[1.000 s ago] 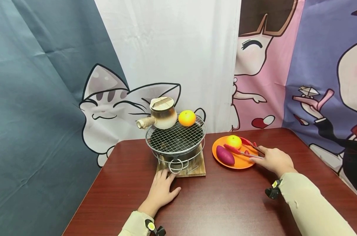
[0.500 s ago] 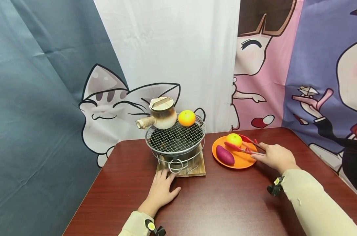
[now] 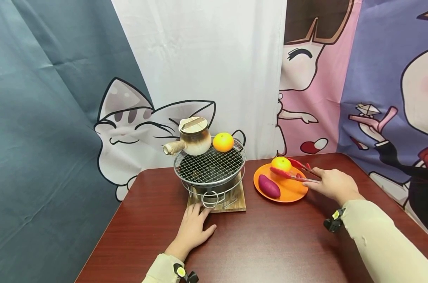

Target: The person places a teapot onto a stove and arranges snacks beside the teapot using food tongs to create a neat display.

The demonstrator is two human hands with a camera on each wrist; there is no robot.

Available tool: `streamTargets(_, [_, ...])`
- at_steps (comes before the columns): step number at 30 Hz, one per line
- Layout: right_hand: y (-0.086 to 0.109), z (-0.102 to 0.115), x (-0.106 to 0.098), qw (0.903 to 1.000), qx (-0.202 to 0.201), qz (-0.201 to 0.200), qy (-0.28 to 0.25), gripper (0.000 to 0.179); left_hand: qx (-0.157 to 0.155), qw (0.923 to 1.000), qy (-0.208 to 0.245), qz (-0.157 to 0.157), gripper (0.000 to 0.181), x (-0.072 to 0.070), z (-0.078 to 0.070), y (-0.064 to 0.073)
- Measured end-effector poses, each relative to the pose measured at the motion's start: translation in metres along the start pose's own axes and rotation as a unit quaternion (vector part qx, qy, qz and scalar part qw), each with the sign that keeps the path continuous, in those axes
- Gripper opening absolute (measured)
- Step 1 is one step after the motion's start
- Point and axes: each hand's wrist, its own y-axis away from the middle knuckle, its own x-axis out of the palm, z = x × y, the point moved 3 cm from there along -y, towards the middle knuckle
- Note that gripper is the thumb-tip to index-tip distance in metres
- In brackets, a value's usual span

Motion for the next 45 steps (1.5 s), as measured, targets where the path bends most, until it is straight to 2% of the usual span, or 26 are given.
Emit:
streamTargets(13, [-0.006,0.022,-0.046,0.9987,-0.03,-0.037,0.016,0.087,0.001,1.0,0.002,-0.009,0.054,0.001,0.0,0.002])
streamTargets(21, [-0.008,0.045,-0.08,0.9965,-0.053,-0.06,0.026,0.076,0.002,0.9999,0.007,-0.014,0.054,0.001,0.0,0.001])
streamTargets(28, [-0.007,0.07,-0.105,0.9946,-0.063,-0.074,0.036,0.084,0.004,0.9998,0.006,-0.016,0.054,0.0,0.0,0.001])
streamTargets(33, [-0.005,0.089,-0.116,0.9925,-0.081,-0.079,0.046,0.082,0.004,0.9999,0.003,-0.013,0.054,0.0,0.001,0.001])
streamTargets(41, [-0.004,0.113,-0.122,0.9851,-0.119,-0.111,0.056,0.077,-0.001,1.0,0.0,-0.003,0.054,0.001,0.001,0.001])
streamTargets(45, [-0.004,0.121,-0.124,0.9865,-0.119,-0.101,0.048,0.081,0.001,1.0,0.003,-0.008,0.053,-0.001,-0.001,0.001])
